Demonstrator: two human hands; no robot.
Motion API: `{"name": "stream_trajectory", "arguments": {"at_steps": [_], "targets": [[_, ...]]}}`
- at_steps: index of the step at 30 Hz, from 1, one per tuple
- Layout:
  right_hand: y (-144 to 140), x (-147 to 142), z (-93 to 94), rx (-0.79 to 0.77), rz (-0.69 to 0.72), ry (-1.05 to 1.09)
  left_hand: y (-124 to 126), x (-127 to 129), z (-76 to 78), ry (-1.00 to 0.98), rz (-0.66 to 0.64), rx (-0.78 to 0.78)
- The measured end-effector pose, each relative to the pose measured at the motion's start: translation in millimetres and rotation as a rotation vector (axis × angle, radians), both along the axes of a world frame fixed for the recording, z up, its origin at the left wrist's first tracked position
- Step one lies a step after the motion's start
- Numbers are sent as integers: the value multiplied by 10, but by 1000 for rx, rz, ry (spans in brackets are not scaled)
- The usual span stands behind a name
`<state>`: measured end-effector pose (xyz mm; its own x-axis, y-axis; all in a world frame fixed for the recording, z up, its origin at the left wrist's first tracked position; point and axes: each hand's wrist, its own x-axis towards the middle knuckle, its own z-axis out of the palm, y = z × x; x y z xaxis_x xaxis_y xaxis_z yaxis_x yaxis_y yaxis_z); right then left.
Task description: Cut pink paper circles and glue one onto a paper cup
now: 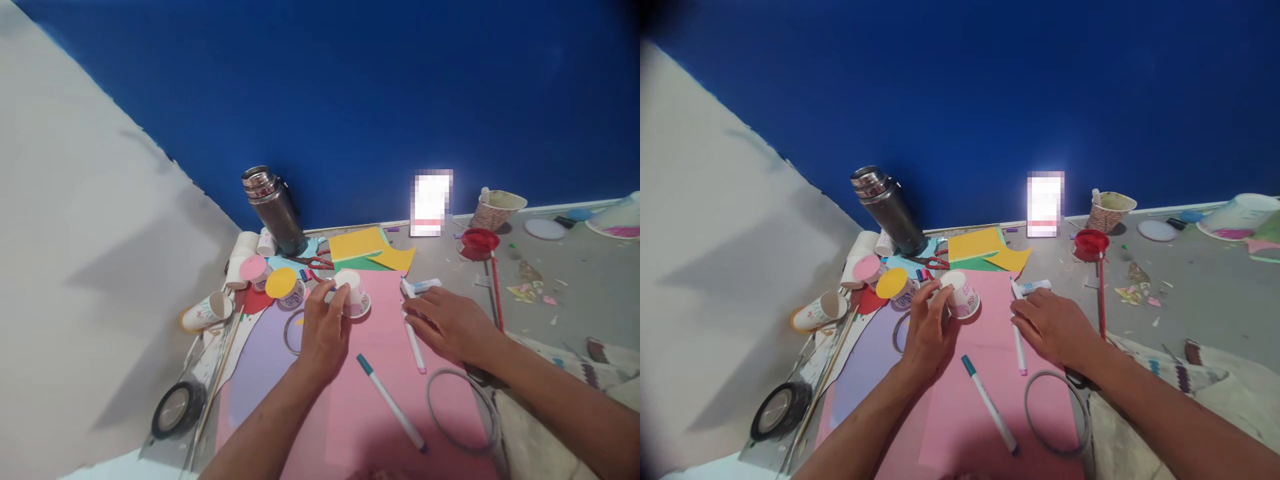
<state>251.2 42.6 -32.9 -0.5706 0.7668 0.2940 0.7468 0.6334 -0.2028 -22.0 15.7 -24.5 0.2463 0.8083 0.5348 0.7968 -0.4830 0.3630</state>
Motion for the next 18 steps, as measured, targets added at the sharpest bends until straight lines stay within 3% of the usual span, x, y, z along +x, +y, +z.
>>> {"name": "stream_trajectory", "arguments": {"at_steps": [5, 12, 18], "targets": [[13, 4, 5, -52, -19, -14, -49, 39, 61, 61, -66, -91], [-12, -22, 53, -76, -44, -34, -27, 16, 258, -336, -11, -353], [-12, -31, 84, -148, -116, -114, 142, -100, 367, -430, -95, -475]]}}
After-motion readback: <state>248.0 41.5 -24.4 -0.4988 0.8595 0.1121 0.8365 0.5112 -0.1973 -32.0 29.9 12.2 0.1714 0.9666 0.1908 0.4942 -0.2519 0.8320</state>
